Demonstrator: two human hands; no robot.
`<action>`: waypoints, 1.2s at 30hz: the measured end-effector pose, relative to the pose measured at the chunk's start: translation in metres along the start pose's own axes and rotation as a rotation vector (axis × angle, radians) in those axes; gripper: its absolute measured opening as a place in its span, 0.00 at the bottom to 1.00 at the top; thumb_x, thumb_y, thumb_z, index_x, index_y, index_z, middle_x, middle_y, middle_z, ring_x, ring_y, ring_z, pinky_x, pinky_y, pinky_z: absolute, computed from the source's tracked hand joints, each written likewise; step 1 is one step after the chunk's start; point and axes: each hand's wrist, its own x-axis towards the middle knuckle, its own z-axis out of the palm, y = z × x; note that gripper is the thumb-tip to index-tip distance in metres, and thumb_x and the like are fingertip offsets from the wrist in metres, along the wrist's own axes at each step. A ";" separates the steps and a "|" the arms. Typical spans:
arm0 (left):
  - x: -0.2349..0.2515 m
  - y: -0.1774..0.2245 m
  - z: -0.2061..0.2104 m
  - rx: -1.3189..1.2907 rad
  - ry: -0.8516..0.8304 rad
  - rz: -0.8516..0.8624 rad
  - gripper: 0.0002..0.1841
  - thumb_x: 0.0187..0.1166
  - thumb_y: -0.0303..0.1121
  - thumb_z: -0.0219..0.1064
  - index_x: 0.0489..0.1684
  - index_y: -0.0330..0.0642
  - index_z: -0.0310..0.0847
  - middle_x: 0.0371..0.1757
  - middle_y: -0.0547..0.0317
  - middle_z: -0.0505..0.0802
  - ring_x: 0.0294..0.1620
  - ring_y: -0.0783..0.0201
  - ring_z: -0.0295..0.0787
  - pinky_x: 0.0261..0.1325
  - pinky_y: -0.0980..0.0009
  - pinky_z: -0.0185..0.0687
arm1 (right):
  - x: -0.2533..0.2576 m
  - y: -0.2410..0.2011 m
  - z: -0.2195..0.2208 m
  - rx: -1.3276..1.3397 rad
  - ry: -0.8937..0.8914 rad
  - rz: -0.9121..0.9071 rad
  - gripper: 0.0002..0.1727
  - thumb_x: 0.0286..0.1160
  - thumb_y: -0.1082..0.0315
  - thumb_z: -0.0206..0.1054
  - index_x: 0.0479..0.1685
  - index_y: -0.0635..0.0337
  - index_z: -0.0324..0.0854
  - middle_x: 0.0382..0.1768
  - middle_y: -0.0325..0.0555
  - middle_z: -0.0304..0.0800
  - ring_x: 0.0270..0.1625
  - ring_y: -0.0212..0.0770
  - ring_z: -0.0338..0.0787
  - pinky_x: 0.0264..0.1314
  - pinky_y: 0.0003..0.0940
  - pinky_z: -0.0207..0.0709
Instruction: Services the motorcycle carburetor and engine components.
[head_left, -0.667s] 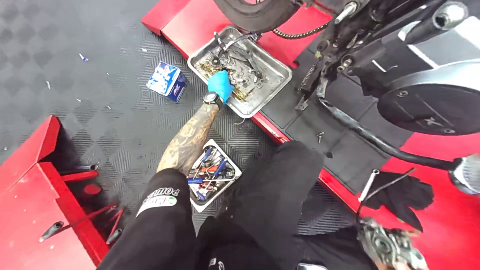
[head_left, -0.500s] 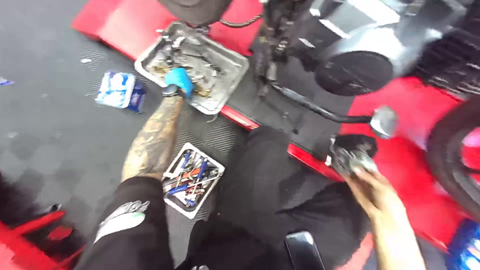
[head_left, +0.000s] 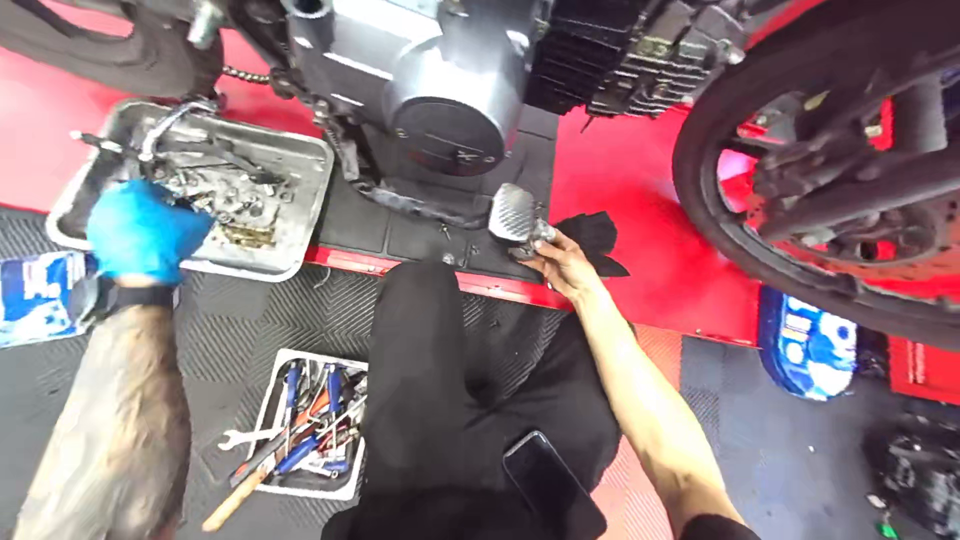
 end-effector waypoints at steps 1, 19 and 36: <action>-0.018 -0.010 -0.009 -0.078 -0.013 0.252 0.22 0.71 0.40 0.73 0.62 0.41 0.83 0.57 0.32 0.89 0.57 0.33 0.86 0.57 0.27 0.77 | -0.001 -0.002 -0.003 0.003 0.010 -0.010 0.24 0.77 0.78 0.63 0.74 0.62 0.72 0.57 0.55 0.89 0.55 0.51 0.92 0.63 0.53 0.88; -0.311 0.230 0.103 -0.996 -0.844 0.646 0.27 0.77 0.31 0.73 0.77 0.34 0.75 0.64 0.46 0.91 0.58 0.57 0.93 0.59 0.59 0.92 | -0.037 -0.020 -0.008 -0.132 0.062 -0.460 0.38 0.58 0.74 0.82 0.73 0.68 0.72 0.61 0.57 0.89 0.57 0.48 0.94 0.61 0.47 0.91; -0.328 0.238 0.121 -1.030 -0.908 0.641 0.24 0.79 0.27 0.70 0.76 0.34 0.77 0.61 0.44 0.92 0.52 0.57 0.93 0.56 0.61 0.91 | -0.058 -0.014 -0.023 -0.375 0.112 -0.471 0.51 0.52 0.64 0.87 0.81 0.64 0.62 0.66 0.53 0.86 0.59 0.41 0.94 0.60 0.38 0.92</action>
